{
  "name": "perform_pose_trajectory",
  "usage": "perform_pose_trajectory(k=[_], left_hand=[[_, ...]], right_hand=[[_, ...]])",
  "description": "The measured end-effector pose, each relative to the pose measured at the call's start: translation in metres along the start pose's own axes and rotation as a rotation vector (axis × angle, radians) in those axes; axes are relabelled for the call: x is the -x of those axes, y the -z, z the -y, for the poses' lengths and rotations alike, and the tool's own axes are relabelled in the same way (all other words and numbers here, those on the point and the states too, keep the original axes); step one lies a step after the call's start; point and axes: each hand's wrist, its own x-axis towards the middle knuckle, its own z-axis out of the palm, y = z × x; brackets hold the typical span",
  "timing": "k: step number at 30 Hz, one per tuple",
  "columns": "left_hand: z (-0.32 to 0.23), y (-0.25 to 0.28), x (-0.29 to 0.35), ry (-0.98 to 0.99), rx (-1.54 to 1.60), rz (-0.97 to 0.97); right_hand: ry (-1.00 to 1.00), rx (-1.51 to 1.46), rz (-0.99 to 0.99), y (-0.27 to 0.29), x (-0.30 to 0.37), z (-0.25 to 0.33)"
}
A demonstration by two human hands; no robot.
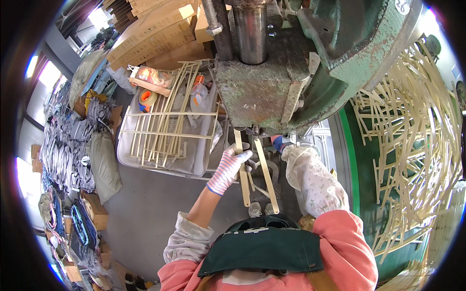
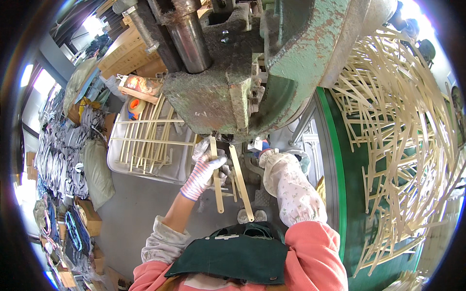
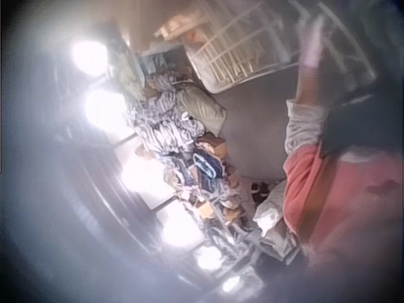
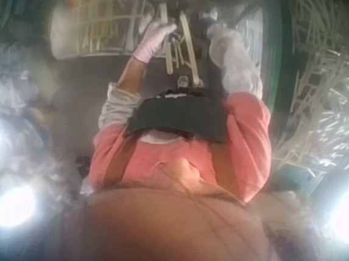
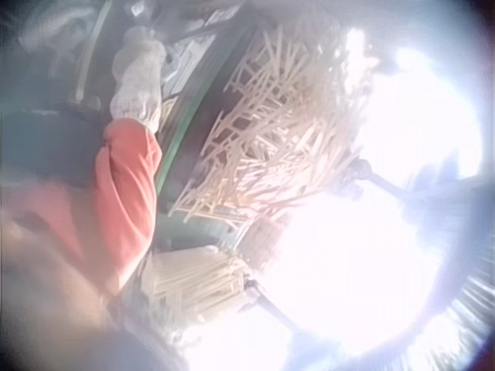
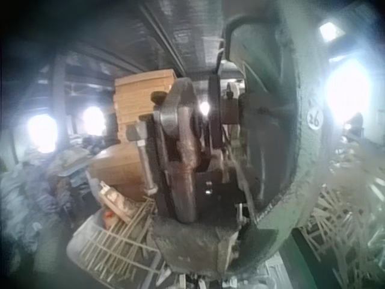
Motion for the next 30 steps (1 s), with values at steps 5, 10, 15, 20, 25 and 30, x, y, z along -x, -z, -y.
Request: perform_pose_trajectory(k=[5, 10, 15, 20, 25, 30], left_hand=[[-0.003, 0.016, 0.024, -0.057, 0.029, 0.147], [0.000, 0.012, 0.036, -0.041, -0.108, 0.137], [0.000, 0.005, 0.042, -0.046, -0.132, 0.182], [-0.001, 0.005, 0.045, -0.097, -0.202, 0.179], [-0.004, 0.002, 0.047, -0.097, -0.167, 0.156], [-0.008, -0.003, 0.052, -0.069, -0.172, 0.160]], right_hand=[[-0.024, 0.000, -0.028, 0.001, 0.009, -0.009], [-0.020, -0.008, -0.106, -0.005, 0.018, -0.025], [0.064, -0.099, -0.287, -0.021, 0.006, -0.039], [0.220, -0.716, -0.330, -0.007, -0.006, -0.030], [0.138, -1.704, 0.204, 0.058, 0.030, 0.020], [0.095, -1.053, 0.126, 0.106, 0.057, 0.077]])
